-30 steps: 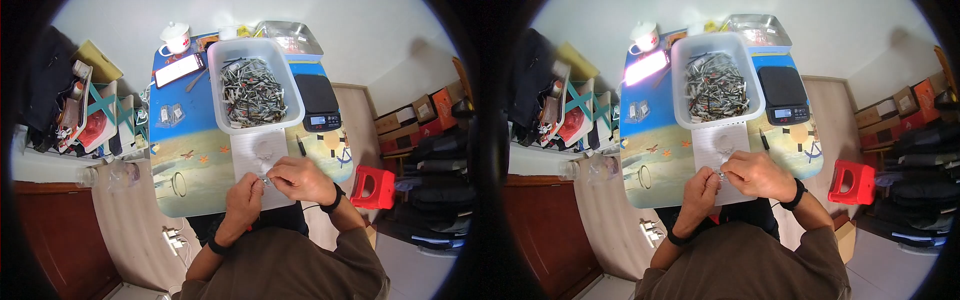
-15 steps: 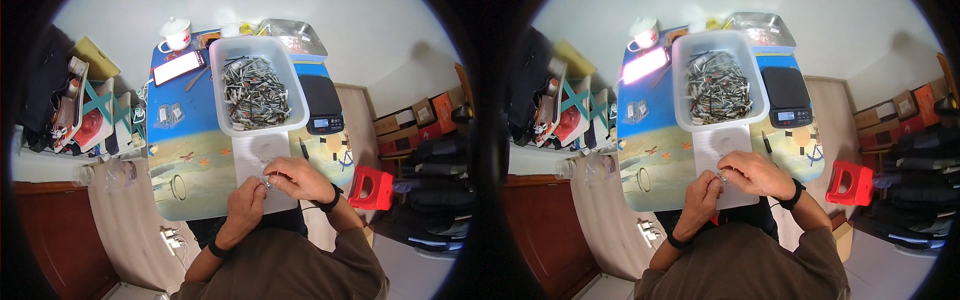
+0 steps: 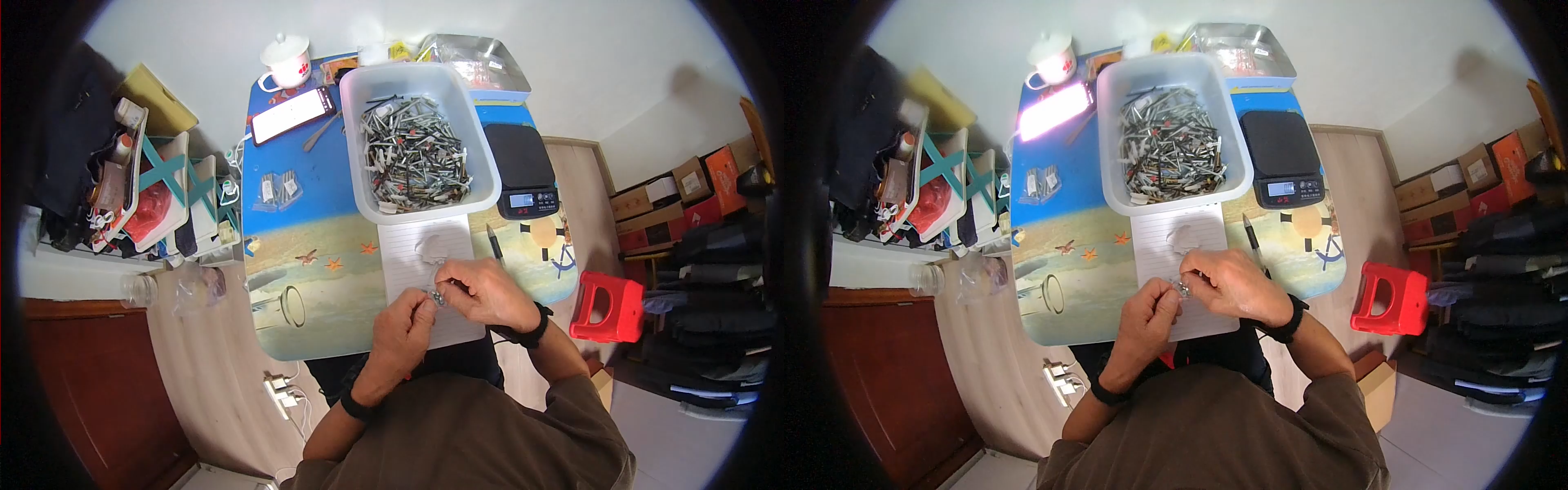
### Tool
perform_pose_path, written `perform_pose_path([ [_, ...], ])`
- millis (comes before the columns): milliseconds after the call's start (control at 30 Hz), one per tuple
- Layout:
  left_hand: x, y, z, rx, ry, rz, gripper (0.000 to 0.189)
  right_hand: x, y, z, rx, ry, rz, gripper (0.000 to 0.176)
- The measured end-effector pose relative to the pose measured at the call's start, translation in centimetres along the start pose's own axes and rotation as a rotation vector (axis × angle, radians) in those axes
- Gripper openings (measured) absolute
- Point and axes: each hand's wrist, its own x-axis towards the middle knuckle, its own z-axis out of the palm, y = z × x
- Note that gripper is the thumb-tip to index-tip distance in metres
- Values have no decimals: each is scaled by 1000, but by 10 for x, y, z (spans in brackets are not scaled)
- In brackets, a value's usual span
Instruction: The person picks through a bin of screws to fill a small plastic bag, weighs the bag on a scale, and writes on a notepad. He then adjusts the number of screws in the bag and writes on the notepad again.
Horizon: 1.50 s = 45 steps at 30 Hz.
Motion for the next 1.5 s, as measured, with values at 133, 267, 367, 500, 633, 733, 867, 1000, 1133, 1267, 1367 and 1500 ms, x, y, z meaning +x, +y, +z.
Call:
perform_pose_path([
  [133, 0, -10, -2, -102, 0, -36, 15, -1, 12, 3, 46, 3, -64, 6],
  [267, -1, 1, -4, 31, 234, 136, 28, -7, 11, -1, 275, -61, 23, 8],
  [367, 3, 0, -12, 209, 210, 419, 43, -10, -1, -10, 328, -84, 22, 11],
  [500, -2, 9, -16, 48, -79, 322, 40, -16, -13, -16, 394, -90, 4, 15],
  [633, -11, 3, -11, -421, -207, 52, 27, -26, -21, -16, 472, -90, 28, 17],
  [733, -19, -2, -8, -582, -244, -66, 22, -35, -21, -12, 551, -83, 86, 16],
  [867, -35, -8, 0, -782, -223, -120, 19, -45, -35, -4, 736, -60, 204, 10],
  [1000, -52, -14, 6, -827, -187, -86, 18, -59, -48, 11, 668, -95, 171, 10],
  [1133, -71, -16, 9, -905, -192, -95, 16, -73, -61, 16, 629, -93, 183, 8],
  [1267, -87, -19, 15, -1163, -213, -200, 15, -85, -70, 21, 615, -43, 184, 6],
  [1367, -94, -41, 23, -1228, -274, -158, 16, -96, -75, 28, 540, -33, 191, 6],
  [1500, -102, -42, 26, -1270, -249, -196, 16, -105, -74, 41, 391, 30, 132, 11],
])
